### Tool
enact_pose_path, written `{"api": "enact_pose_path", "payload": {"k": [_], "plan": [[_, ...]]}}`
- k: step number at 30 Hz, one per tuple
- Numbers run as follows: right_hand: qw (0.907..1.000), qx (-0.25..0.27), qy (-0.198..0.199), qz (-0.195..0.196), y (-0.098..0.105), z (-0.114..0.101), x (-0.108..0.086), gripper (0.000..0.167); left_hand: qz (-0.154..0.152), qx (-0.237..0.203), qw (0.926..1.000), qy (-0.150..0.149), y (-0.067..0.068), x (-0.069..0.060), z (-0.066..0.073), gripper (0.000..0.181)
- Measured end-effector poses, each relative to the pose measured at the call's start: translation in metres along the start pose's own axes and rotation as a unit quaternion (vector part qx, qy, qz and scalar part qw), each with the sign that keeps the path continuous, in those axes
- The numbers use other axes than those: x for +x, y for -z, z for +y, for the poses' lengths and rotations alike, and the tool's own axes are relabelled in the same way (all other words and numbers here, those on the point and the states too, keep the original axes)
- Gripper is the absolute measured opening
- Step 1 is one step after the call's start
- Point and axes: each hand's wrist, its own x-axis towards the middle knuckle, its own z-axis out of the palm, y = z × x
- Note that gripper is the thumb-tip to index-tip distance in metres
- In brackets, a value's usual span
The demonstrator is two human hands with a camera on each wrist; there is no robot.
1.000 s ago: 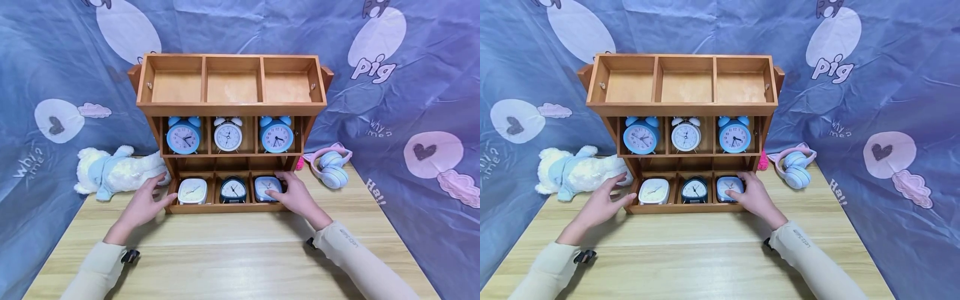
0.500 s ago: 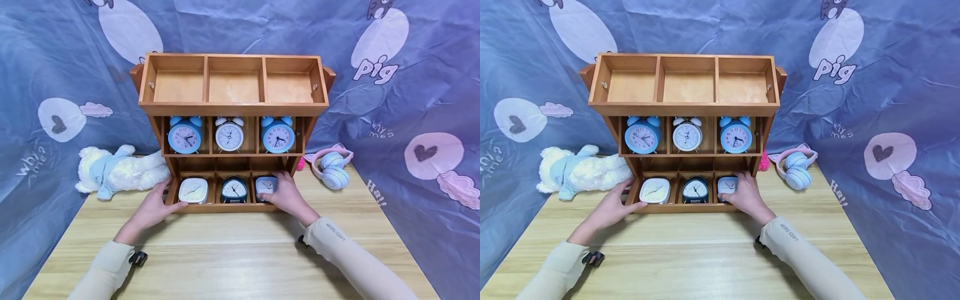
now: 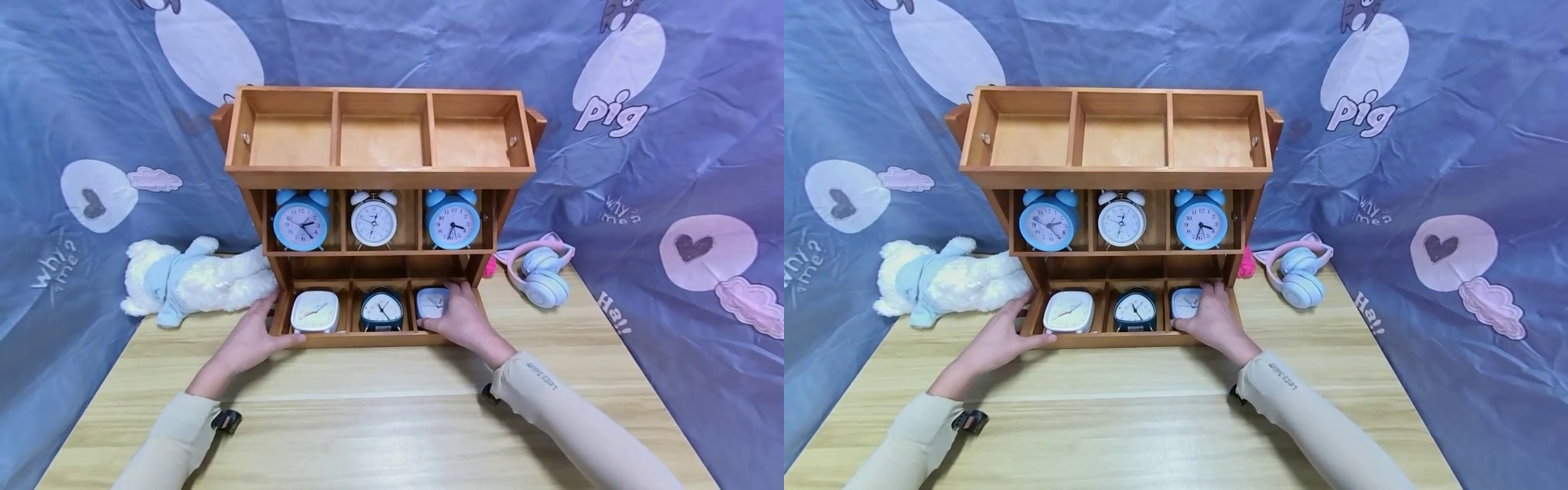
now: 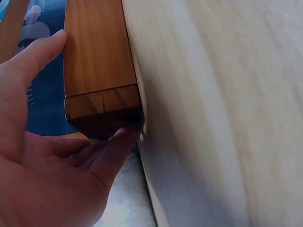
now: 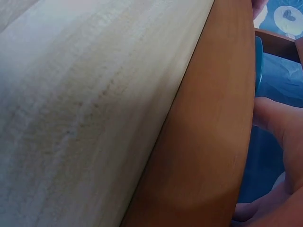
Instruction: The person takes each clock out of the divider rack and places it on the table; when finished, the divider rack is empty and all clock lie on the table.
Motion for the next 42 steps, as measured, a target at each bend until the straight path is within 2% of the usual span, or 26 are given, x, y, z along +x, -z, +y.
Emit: {"api": "enact_pose_path", "payload": {"k": [6,13,21,34,42], "plan": [[0.9999,-0.009,-0.006,-0.005,-0.0005,-0.0018,-0.0009,0.111,-0.004,-0.004,1.0,0.001,-0.0009,0.0018,-0.0028,0.128],[0.9999,-0.009,-0.009,0.006,-0.001,-0.0028,-0.0012,0.106,-0.006,-0.014,0.9999,-0.005,-0.0004,0.0037,-0.0029,0.127],[0.9998,-0.017,-0.009,0.009,-0.0028,-0.0015,-0.0033,0.106,-0.016,-0.011,0.9998,0.005,0.0,0.0037,-0.0018,0.129],[0.9999,-0.013,-0.008,0.008,-0.0046,-0.0023,-0.0043,0.107,-0.012,-0.008,0.9999,0.005,0.0,0.0017,-0.0035,0.128],[0.9998,-0.01,0.004,0.014,0.0047,-0.0047,-0.0004,0.103,-0.01,-0.005,0.9999,0.003,0.0005,0.0014,-0.0034,0.128]]}}
